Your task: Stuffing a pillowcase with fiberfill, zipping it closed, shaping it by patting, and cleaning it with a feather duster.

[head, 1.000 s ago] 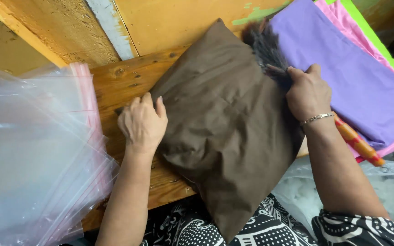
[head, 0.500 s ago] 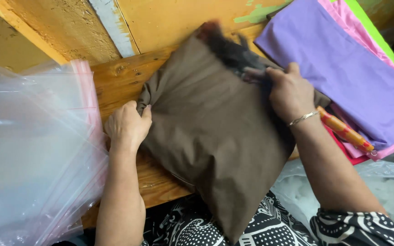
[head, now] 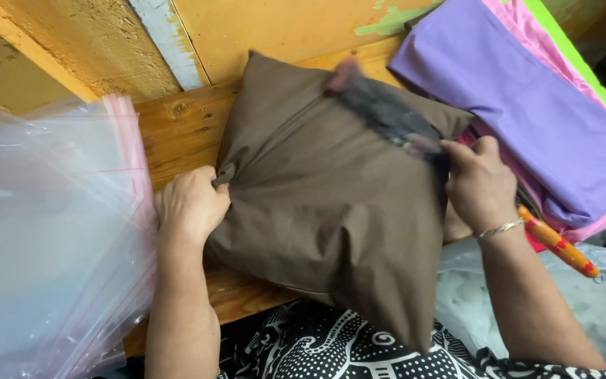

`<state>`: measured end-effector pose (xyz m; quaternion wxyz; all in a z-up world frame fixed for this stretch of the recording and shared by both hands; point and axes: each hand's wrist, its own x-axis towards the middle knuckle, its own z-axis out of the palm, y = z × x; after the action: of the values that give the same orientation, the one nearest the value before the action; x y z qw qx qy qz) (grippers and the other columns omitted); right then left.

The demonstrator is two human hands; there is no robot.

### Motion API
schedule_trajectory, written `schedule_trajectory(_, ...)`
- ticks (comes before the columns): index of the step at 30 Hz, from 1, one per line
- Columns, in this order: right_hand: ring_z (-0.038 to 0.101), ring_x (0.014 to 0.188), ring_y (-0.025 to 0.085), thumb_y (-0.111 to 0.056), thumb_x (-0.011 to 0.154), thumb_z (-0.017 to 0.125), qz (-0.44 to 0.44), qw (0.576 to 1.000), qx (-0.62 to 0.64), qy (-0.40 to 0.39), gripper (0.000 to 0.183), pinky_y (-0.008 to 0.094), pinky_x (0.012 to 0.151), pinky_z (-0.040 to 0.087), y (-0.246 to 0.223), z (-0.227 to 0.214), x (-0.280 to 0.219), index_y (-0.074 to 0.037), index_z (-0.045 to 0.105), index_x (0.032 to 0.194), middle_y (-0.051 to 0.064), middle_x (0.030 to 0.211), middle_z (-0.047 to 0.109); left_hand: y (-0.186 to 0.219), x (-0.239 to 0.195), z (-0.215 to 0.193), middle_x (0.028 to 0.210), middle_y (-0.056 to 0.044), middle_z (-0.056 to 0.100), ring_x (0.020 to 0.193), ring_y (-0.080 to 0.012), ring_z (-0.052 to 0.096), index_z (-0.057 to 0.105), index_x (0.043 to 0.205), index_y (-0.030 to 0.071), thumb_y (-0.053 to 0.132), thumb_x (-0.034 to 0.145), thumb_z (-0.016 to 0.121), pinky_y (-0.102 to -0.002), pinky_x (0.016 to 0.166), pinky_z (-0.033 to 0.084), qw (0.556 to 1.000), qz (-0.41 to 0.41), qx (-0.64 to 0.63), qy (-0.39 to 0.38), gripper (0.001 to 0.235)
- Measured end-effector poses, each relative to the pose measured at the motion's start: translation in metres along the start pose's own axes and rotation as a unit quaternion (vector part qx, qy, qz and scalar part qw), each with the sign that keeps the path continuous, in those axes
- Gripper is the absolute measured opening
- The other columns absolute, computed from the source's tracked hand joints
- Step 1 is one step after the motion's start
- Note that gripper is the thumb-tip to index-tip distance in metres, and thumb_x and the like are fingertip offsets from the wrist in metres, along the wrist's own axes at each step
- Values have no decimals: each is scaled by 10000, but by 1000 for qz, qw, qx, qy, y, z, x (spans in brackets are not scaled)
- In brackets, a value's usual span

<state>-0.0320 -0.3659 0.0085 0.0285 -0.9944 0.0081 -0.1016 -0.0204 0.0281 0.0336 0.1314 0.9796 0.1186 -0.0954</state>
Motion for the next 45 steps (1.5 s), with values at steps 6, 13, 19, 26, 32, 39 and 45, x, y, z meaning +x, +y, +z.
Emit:
schedule_trajectory(6,550,862,359,-181,916,629,2,976,181,121,331,408,845,407,20,-21,11,-21,662,1204,228,918,589,1,-7,3,1071,-187,533,949,-400,562,653,990,104,531,746,707,-502,795,451,970,104,-13,219,495)
schedule_trajectory(13,562,1058,366,-375,632,701,30,966,221,-129,804,417,857,425,-44,-36,-10,-68,409,1316,191,1170,581,24,19,13,1143,-213,553,1030,-433,534,395,1351,167,299,854,557,-518,831,434,971,145,-174,73,539)
schedule_trajectory(19,574,740,346,2,605,562,-169,963,203,53,400,402,652,429,-49,-38,27,-46,607,1000,125,806,595,20,-19,-1,747,-170,568,718,-374,548,510,760,19,152,860,624,-471,653,406,914,221,-191,283,202)
schedule_trajectory(26,537,650,474,-433,897,591,-75,991,104,39,459,573,586,450,-74,-68,71,-47,507,1131,176,1001,431,28,-75,-37,881,-158,600,785,-399,611,693,1016,128,534,894,505,-514,616,473,965,175,-23,191,464)
schedule_trajectory(32,515,610,367,-117,782,485,-193,978,82,19,569,525,421,467,-142,-72,-5,-223,446,1340,120,953,392,11,1,30,1361,-234,431,1265,-519,307,469,1310,-5,388,881,531,-697,954,257,953,170,23,248,586)
schedule_trajectory(39,669,652,338,-78,751,534,-245,969,-6,11,469,438,497,565,-112,-9,2,-122,590,1216,97,916,515,34,-11,35,1490,-168,288,1412,-398,136,486,1309,113,513,885,368,-670,1062,101,989,89,114,9,594)
schedule_trajectory(45,671,734,452,-151,871,473,32,999,-27,-34,419,507,665,534,0,13,62,-294,623,1235,121,999,529,50,-20,40,1507,-202,181,1321,-458,246,306,1457,201,567,911,323,-648,985,228,986,126,94,62,657)
